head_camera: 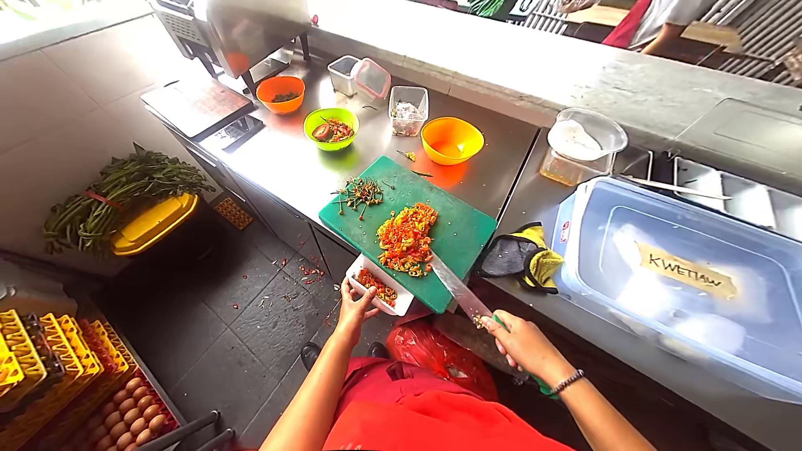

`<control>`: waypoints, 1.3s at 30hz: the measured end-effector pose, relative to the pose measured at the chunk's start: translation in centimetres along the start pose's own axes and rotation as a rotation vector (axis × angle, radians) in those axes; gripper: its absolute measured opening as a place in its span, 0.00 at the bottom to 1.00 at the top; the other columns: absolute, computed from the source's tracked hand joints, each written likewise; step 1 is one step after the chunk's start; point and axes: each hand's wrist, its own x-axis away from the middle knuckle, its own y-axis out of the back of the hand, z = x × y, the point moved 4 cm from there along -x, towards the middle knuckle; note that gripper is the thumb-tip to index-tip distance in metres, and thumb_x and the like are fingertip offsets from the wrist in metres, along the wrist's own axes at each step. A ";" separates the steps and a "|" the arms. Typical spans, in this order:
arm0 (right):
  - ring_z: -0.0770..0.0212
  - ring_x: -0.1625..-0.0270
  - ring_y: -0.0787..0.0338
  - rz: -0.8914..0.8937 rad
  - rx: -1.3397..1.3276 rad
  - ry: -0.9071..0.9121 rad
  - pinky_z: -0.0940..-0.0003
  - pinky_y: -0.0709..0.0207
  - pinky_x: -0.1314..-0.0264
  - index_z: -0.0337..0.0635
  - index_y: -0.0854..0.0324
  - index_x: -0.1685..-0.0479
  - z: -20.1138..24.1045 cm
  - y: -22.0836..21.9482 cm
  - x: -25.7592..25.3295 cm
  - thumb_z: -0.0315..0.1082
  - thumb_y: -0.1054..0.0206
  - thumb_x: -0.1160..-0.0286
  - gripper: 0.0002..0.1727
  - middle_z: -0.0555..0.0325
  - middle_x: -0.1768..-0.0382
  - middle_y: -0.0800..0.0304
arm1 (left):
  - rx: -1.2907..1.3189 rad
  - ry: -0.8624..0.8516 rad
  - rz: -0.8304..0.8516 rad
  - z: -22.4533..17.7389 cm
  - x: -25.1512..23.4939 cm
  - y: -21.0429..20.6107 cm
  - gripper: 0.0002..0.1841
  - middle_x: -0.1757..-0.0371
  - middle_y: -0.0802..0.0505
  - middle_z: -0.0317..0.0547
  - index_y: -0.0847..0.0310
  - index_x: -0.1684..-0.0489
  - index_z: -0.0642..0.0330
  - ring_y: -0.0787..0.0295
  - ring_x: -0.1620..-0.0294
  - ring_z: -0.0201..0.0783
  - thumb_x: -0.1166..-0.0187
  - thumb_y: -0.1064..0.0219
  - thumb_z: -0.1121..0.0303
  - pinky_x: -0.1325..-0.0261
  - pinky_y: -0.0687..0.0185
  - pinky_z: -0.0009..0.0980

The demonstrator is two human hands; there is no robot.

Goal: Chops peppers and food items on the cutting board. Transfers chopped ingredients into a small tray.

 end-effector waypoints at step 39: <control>0.43 0.59 0.12 -0.012 0.221 0.207 0.44 0.22 0.51 0.33 0.20 0.52 2.8 -2.2 1.4 0.48 0.45 0.08 0.23 0.41 0.67 0.15 | 0.011 -0.016 0.028 -0.6 -0.4 0.7 0.38 0.23 0.25 0.63 0.53 0.10 0.51 0.15 0.36 0.58 0.16 0.33 0.72 0.43 0.13 0.53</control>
